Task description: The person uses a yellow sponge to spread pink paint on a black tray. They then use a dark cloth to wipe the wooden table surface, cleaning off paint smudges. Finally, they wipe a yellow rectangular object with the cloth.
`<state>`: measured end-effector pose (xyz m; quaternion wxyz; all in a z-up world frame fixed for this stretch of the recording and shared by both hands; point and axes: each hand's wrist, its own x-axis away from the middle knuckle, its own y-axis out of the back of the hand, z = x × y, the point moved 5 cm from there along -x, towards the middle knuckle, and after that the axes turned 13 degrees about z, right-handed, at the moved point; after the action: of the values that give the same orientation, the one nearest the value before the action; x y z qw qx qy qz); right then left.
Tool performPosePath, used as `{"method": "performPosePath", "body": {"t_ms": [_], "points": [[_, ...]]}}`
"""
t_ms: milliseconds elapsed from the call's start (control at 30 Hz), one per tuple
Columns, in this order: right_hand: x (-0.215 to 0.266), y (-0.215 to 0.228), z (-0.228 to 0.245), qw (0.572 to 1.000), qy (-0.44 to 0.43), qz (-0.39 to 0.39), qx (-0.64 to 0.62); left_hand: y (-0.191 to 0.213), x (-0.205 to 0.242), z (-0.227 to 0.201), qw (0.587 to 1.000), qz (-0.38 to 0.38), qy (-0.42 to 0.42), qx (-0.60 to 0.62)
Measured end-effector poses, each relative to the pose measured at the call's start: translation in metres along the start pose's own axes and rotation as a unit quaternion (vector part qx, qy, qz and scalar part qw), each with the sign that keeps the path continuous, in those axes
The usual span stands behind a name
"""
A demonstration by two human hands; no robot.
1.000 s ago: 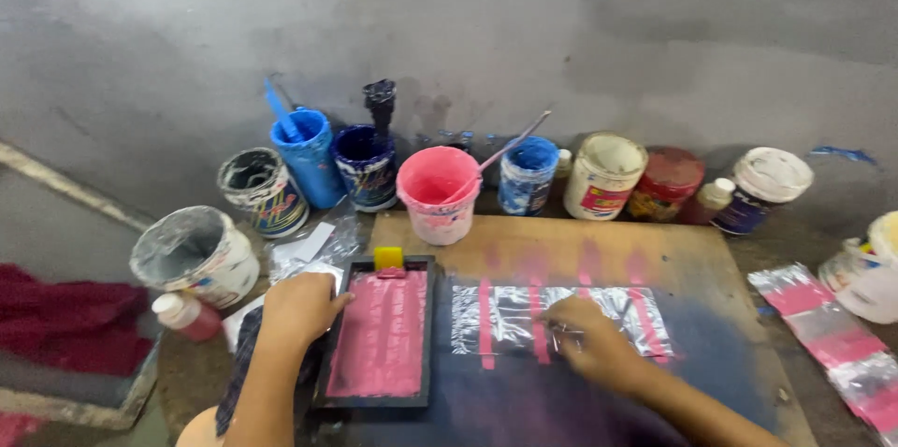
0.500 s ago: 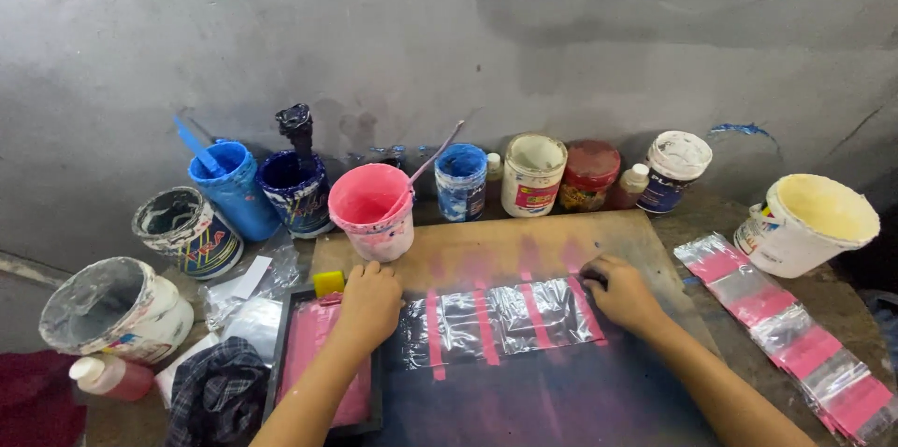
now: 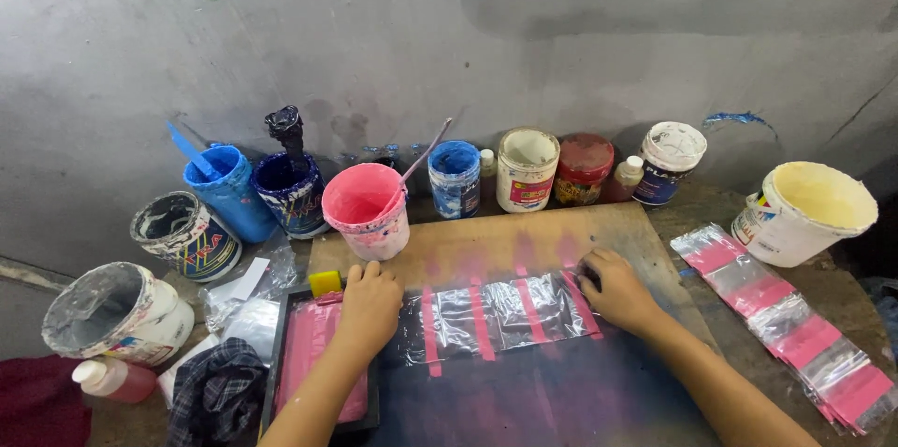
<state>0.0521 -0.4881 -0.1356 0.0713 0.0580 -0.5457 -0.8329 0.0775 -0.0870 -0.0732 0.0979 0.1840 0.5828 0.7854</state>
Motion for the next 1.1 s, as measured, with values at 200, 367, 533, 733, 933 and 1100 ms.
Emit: {"method": "performPosePath", "body": {"t_ms": [200,367,533,733,933,1100], "points": [[0.022,0.025,0.011,0.993,0.038,-0.011,-0.112,-0.013,-0.009,0.002,1.000,-0.001,0.004,0.004],[0.052,0.047,0.038,0.986,0.044,-0.054,-0.149,-0.015,-0.008,0.004,1.000,-0.020,-0.015,0.016],[0.095,0.075,0.045,0.973,0.065,-0.137,-0.174,0.045,0.009,0.005,0.991,-0.079,-0.047,0.095],[0.176,0.093,-0.009,0.927,-0.042,-0.212,-0.307,0.139,-0.008,-0.050,0.954,-0.072,-0.151,0.249],[0.261,0.095,-0.090,0.855,-0.093,-0.347,-0.374,0.193,-0.081,-0.163,0.874,-0.050,-0.279,0.394],[0.307,0.086,-0.152,0.748,-0.184,-0.422,-0.479,0.217,-0.149,-0.264,0.845,0.040,-0.311,0.433]]}}
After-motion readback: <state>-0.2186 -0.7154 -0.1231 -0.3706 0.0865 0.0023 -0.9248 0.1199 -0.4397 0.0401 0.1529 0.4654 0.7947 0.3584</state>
